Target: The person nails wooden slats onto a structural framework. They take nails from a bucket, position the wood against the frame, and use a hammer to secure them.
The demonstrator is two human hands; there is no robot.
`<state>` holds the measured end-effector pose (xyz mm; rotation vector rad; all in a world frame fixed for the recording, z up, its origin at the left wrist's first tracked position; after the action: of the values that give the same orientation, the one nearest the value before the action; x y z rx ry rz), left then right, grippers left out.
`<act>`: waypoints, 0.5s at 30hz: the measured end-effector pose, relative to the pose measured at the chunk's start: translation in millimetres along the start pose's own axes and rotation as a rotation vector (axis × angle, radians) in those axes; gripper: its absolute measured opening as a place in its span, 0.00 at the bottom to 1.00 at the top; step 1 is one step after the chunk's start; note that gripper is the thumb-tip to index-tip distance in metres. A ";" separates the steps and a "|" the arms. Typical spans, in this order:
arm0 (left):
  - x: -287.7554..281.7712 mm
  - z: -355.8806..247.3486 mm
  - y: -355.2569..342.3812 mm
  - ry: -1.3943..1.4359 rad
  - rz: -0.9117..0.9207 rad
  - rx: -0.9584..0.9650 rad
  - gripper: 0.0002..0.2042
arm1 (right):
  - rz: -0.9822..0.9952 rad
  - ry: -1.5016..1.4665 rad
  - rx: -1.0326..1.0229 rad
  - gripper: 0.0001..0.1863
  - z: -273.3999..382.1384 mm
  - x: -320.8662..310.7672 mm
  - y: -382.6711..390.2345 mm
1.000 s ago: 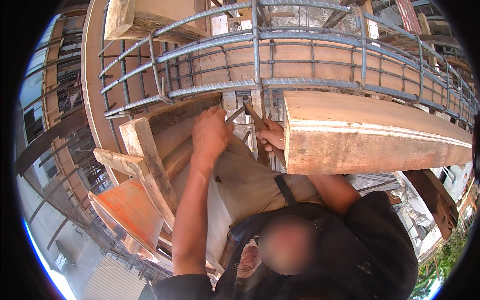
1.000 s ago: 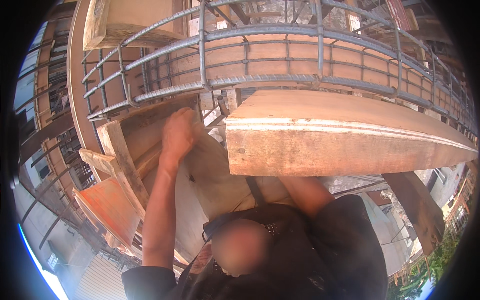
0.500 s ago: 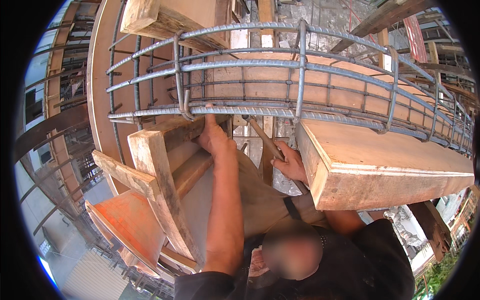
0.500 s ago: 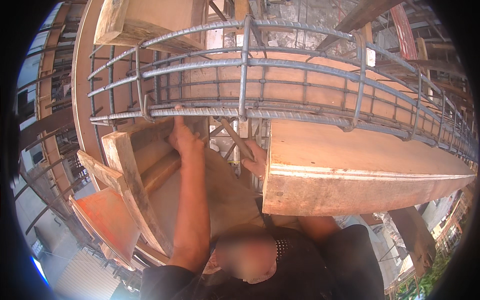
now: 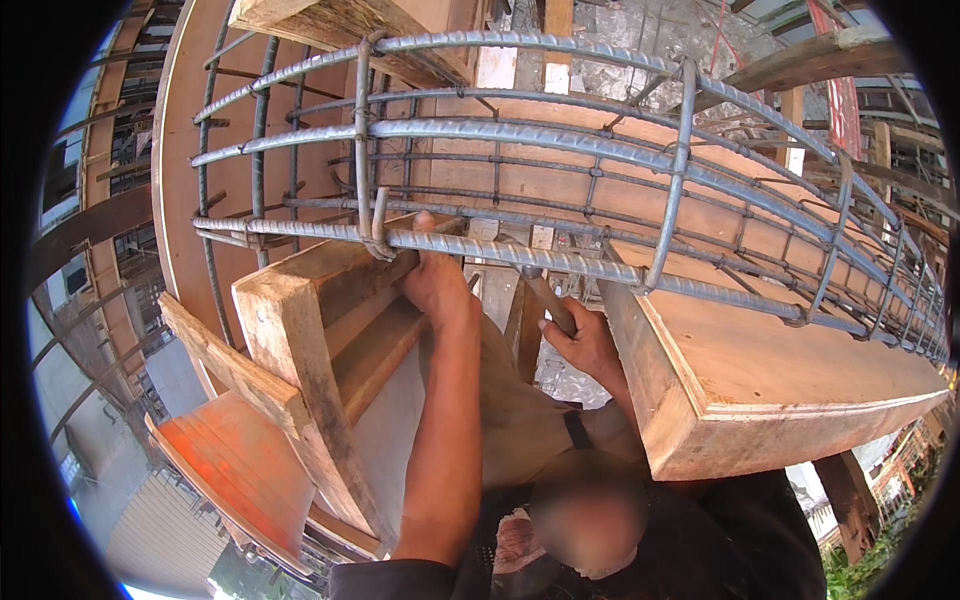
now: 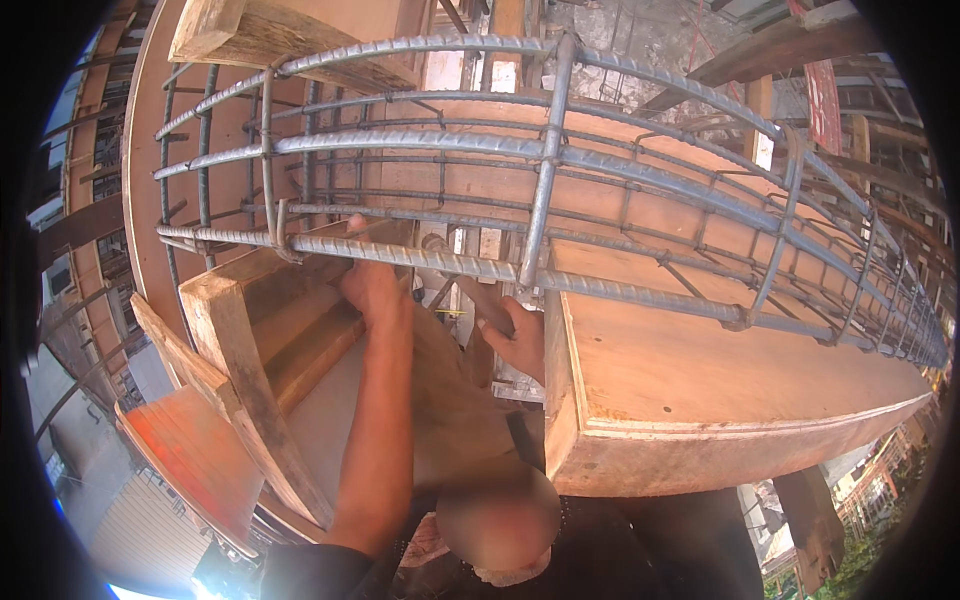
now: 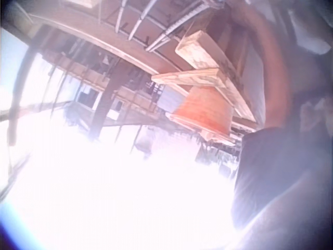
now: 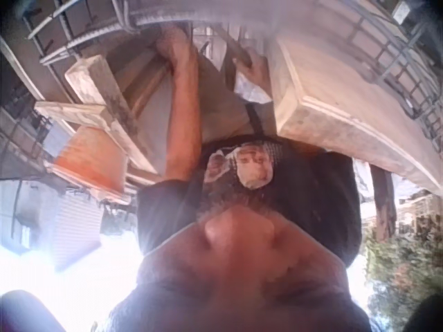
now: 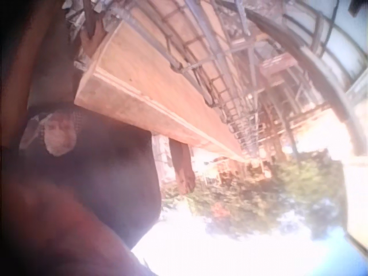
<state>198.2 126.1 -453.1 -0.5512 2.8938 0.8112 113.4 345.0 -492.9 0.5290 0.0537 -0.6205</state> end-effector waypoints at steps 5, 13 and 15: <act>7.9 -9.9 10.5 -0.065 0.030 0.015 0.28 | 0.063 0.011 0.141 0.16 -1.2 13.0 -20.1; -25.1 -9.4 33.4 -0.264 0.141 0.066 0.29 | 0.015 0.062 0.026 0.17 -24.8 15.0 -20.5; -39.8 -3.8 39.6 -0.246 0.189 0.076 0.25 | 0.038 0.074 0.051 0.17 -23.0 15.4 -20.2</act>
<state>221.0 168.3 -423.5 -0.1587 2.7610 0.7284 117.1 334.0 -525.1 0.6010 0.0979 -0.5663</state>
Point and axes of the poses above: each hand's wrist, its own y-axis away from the middle knuckle, its own x-axis out of the palm, z = x × y, the point moved 5 cm from there along -y, towards the middle knuckle, and after that the axes turned 6 degrees about -z, right-handed, at the moved point
